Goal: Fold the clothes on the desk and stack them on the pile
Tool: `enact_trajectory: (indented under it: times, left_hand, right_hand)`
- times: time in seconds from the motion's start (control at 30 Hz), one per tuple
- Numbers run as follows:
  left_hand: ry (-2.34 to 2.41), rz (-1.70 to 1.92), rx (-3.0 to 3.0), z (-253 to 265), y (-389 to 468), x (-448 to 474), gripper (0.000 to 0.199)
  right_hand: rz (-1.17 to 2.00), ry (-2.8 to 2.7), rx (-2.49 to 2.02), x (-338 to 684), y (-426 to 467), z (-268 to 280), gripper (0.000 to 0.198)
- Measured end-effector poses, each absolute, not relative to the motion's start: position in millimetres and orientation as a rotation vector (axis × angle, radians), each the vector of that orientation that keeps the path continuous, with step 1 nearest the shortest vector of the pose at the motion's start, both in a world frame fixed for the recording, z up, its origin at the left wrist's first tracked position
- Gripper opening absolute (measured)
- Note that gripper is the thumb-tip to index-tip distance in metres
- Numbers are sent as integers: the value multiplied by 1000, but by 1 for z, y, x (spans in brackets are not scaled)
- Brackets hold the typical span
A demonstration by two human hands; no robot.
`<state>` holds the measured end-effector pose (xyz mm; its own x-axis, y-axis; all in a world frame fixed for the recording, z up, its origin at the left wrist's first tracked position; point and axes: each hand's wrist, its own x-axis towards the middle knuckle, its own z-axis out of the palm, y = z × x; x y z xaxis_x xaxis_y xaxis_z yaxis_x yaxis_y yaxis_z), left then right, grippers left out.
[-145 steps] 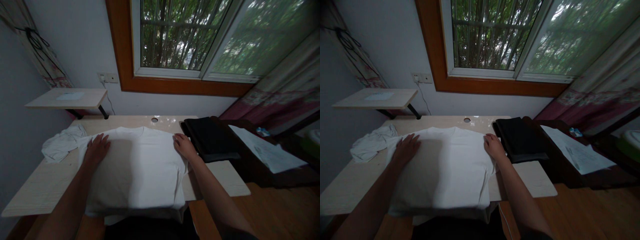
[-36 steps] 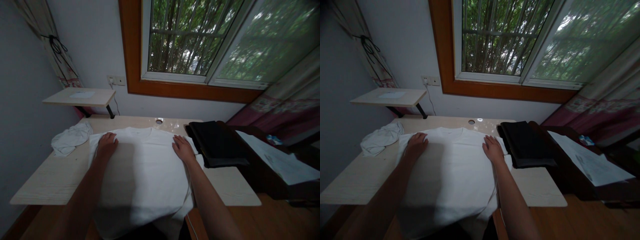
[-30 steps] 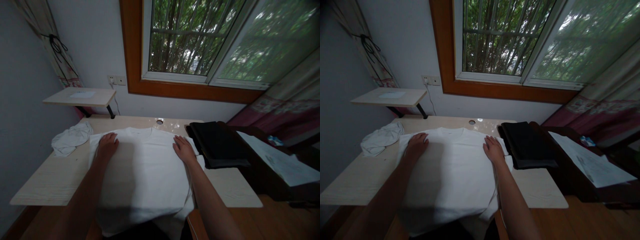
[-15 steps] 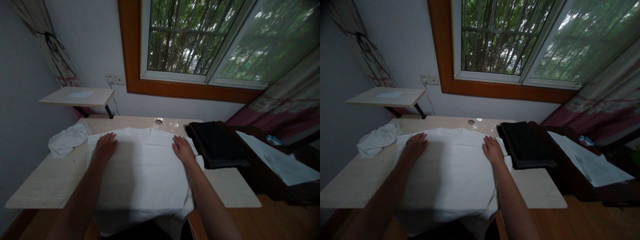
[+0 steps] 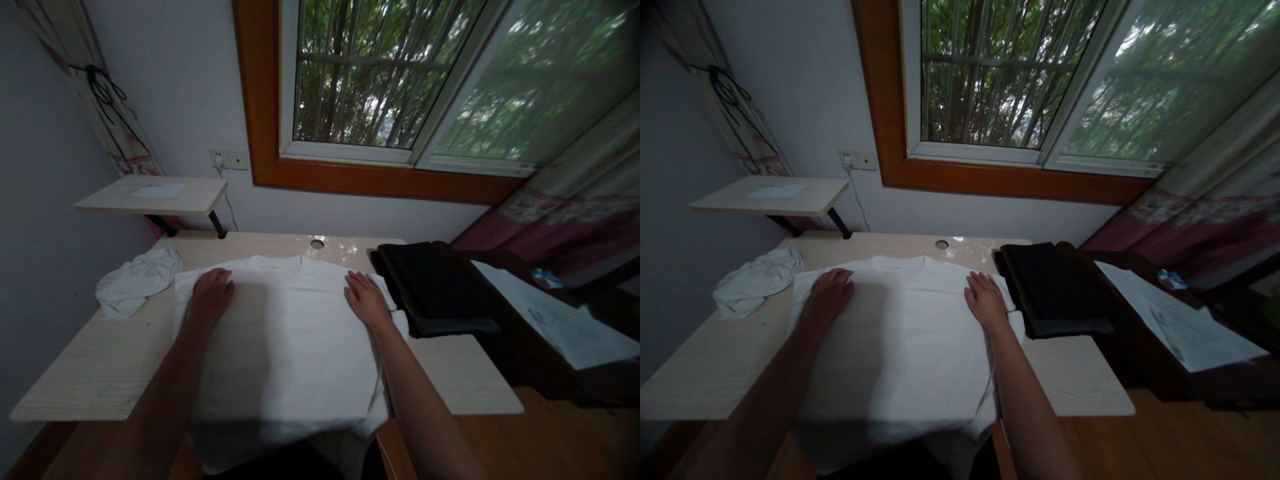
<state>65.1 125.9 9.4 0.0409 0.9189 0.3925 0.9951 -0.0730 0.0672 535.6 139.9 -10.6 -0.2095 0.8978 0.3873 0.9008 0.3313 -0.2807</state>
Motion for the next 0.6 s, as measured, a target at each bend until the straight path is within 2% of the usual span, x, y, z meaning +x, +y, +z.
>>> enact_trajectory:
  times: [0.6]
  left_hand:
    - [-2000, -395, -2103, 1, 142, 51, 48]
  right_hand:
    - [-83, -2141, -1678, 511, 140, -5, 43]
